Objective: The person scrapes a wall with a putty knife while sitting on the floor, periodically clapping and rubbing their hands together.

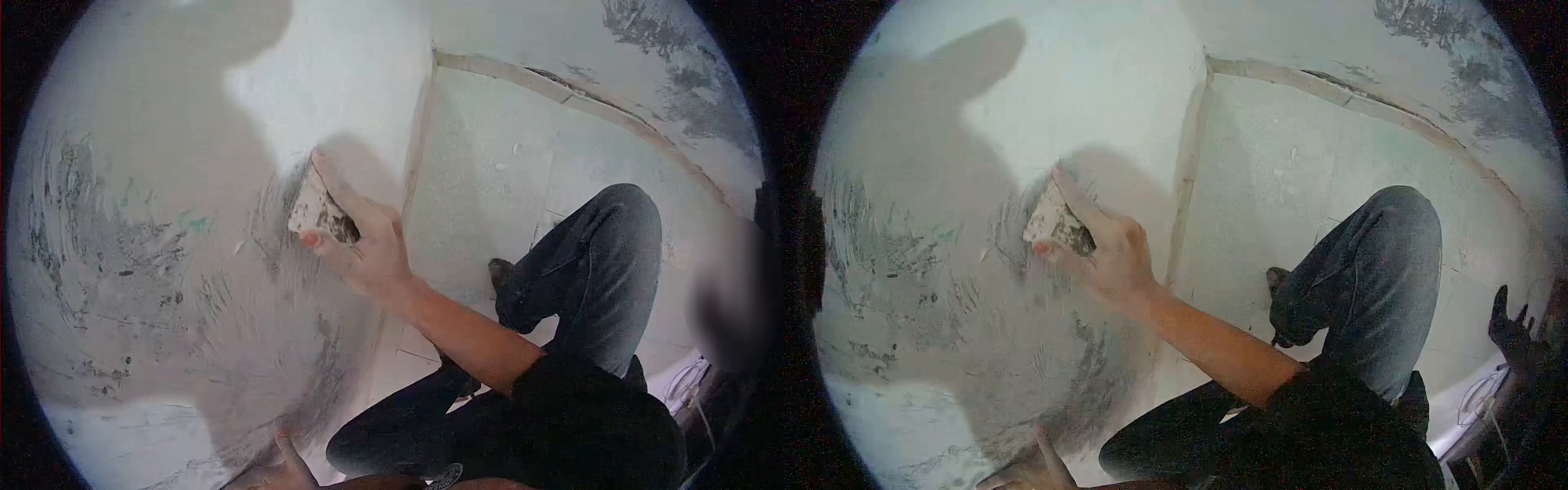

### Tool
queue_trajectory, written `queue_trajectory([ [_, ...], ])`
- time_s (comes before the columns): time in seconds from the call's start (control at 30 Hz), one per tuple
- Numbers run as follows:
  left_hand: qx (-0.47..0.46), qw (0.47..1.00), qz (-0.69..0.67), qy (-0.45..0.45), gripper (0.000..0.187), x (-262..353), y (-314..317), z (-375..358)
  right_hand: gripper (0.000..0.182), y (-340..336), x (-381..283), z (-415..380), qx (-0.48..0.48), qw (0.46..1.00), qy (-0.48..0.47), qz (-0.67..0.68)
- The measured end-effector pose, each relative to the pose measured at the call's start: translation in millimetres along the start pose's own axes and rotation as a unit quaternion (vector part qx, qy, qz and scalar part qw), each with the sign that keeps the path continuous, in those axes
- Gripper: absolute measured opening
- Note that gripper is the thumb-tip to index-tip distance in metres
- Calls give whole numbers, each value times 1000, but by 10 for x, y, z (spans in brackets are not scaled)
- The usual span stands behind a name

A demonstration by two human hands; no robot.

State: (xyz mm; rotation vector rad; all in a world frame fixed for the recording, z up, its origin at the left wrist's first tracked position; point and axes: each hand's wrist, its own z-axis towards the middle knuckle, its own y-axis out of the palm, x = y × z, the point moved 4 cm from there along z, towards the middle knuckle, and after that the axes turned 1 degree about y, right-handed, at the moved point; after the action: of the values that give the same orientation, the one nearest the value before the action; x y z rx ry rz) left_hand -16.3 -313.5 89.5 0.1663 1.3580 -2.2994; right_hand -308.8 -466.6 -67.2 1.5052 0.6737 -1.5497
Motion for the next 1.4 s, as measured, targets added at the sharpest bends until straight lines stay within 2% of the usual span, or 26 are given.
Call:
queue_trajectory([
  [0.13,-2,1000,-5,-7,150,-1,-7,10,89,-39,49,96,-1,999,26,25],
  [0.2,-7,1000,-7,-11,150,-7,-16,4,88,-25,-6,31,43,994,-79,-54],
  [0.23,-6,1000,-11,-12,151,6,2,21,88,-52,-23,89,46,994,-82,-54],
  [0.3,-14,1000,-13,-13,151,-1,6,-9,89,-110,-26,188,-29,999,5,-20],
  [0.33,-20,1000,-11,-13,151,-27,-4,-32,88,-85,-4,167,-50,995,74,45],
  [0.37,-24,1000,-10,-14,151,-46,-10,-40,88,-68,9,103,-51,995,77,45],
  [0.43,-22,999,-12,-20,152,-51,-44,-28,87,-41,-60,31,-29,1000,11,-1],
  [0.57,-28,999,-22,-30,152,-72,-36,-85,87,-58,-21,127,-39,999,28,0],
  [0.67,-25,999,-20,-35,153,-105,-132,-74,85,37,4,134,8,999,25,26],
  [0.73,-25,999,-22,-39,153,-124,-231,-91,79,-76,123,356,133,984,-52,-108],
  [0.77,-28,999,-17,-41,153,-123,-282,-100,71,-281,109,577,38,970,241,-12],
  [0.8,24,999,37,-17,156,-52,-348,-72,68,-293,280,731,109,970,183,116],
  [0.83,77,994,83,4,158,34,-374,-48,67,-322,253,704,124,976,158,83],
  [0.87,67,995,72,-16,159,56,-365,-42,67,-368,220,654,138,980,132,51],
  [0.93,66,995,64,-24,159,26,-342,-8,66,-343,142,255,55,980,177,67],
  [0.97,69,995,61,-25,159,29,-345,-20,66,-315,231,35,50,983,168,59],
  [1.0,97,994,-45,-23,159,129,-355,-1,65,-277,305,-157,44,985,156,54],
  [1.03,99,994,-39,-37,159,152,-372,-21,65,-262,245,-338,29,986,153,56],
  [1.1,50,997,31,-40,162,146,-379,-27,55,-259,141,-688,27,954,216,208],
  [1.23,38,998,-15,-55,160,140,-404,-60,63,-385,-352,-1161,-64,966,193,159],
  [1.33,20,994,-72,-81,150,219,-619,-112,56,-498,-691,-1430,-124,978,124,110],
  [1.4,-26,982,-185,-32,125,463,-777,-309,72,-612,-772,-1580,-139,989,-46,22],
])
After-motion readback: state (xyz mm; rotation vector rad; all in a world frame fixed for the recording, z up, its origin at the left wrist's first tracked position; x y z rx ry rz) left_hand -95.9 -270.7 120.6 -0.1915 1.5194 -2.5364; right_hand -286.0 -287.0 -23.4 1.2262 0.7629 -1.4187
